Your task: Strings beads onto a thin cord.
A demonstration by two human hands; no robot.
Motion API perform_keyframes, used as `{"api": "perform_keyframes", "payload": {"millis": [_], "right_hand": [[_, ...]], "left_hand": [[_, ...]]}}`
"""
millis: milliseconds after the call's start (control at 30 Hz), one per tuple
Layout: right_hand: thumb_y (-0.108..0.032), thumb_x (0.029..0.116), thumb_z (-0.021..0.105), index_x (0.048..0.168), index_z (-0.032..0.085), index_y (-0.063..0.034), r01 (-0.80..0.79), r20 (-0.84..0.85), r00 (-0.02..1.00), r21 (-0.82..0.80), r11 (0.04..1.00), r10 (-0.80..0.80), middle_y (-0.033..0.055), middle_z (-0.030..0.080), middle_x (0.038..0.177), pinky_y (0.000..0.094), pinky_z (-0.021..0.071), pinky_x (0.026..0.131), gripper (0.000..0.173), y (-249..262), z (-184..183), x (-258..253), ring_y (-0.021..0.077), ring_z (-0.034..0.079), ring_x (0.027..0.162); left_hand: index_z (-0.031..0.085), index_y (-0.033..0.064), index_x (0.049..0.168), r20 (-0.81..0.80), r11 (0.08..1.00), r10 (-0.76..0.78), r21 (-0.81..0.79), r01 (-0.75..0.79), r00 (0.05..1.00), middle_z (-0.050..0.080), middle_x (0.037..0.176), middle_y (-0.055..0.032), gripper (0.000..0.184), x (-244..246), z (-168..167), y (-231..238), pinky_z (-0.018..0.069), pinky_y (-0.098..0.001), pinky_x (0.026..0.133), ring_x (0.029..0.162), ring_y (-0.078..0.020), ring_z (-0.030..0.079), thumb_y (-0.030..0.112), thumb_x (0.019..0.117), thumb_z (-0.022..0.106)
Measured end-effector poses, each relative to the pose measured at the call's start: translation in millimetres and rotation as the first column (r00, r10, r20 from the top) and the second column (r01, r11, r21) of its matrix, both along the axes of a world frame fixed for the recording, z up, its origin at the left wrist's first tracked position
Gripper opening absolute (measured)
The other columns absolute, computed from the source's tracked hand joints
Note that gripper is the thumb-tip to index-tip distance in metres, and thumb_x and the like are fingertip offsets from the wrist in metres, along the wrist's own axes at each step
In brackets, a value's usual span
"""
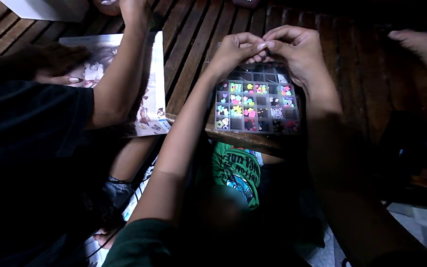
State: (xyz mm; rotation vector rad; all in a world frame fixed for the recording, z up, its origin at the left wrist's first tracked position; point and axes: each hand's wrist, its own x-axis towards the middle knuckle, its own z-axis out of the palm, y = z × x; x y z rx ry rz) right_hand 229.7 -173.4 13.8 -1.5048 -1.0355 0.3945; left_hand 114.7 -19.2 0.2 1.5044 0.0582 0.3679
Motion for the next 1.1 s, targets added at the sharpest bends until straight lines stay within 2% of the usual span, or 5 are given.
{"api": "perform_keyframes", "payload": {"millis": [133,400,833,967,1100], "right_hand": [[-0.005,0.0970,0.065,0.104,0.067,-0.0054,-0.007,-0.004,1.000,0.001,1.000,0.007,-0.0025,0.067,0.109,0.0248,0.0608,0.079,0.007,0.5,0.6,-2.0,0.0052,0.068,0.091],[-0.008,0.0948,0.069,0.101,0.070,-0.0063,-0.021,0.031,0.999,0.020,1.000,0.020,-0.0019,0.067,0.113,0.0233,0.0599,0.081,0.007,-1.1,-0.1,1.2,0.0052,0.067,0.096],[-0.008,0.1021,0.058,0.106,0.064,-0.0053,0.003,0.022,1.000,0.013,1.000,-0.004,-0.0052,0.066,0.100,0.0220,0.0592,0.079,0.008,2.7,0.6,-5.2,0.0016,0.067,0.086],[-0.010,0.1052,0.051,0.110,0.060,-0.0031,0.012,0.049,0.999,0.031,0.999,-0.013,-0.0032,0.063,0.102,0.0222,0.0587,0.081,0.012,3.6,-2.0,-2.3,0.0018,0.066,0.088],[-0.014,0.1092,0.041,0.113,0.056,-0.0054,0.107,-0.041,0.994,0.090,0.990,-0.104,-0.0044,0.061,0.102,0.0243,0.0558,0.080,0.017,0.5,1.6,3.7,0.0029,0.062,0.084]], "left_hand": [[0.066,-0.0007,0.103,-0.003,1.000,0.003,-0.014,-0.003,1.000,0.070,0.082,0.0001,0.006,-0.9,1.2,-0.7,0.0565,-0.0208,0.070,0.072,-0.0048,0.067,0.003,0.0998,0.062],[0.067,-0.0003,0.100,-0.004,0.999,-0.008,-0.036,0.008,1.000,0.071,0.079,0.0009,0.005,-1.1,1.4,-1.4,0.0569,-0.0208,0.069,0.070,-0.0044,0.067,0.002,0.0998,0.062],[0.066,0.0009,0.102,0.013,0.999,-0.046,-0.014,0.046,0.999,0.070,0.081,0.0020,0.008,-2.0,2.1,-2.5,0.0559,-0.0209,0.070,0.073,-0.0046,0.066,0.003,0.1021,0.058],[0.065,0.0004,0.105,0.023,0.999,-0.044,0.033,0.043,0.999,0.069,0.088,-0.0002,0.014,-0.7,0.7,-1.5,0.0560,-0.0229,0.070,0.075,-0.0065,0.066,0.008,0.1054,0.053],[0.067,-0.0016,0.107,0.012,0.977,0.003,0.213,-0.006,1.000,0.068,0.094,-0.0020,0.017,-0.9,-1.5,0.8,0.0556,-0.0229,0.071,0.078,-0.0051,0.064,0.009,0.1046,0.055]]}}
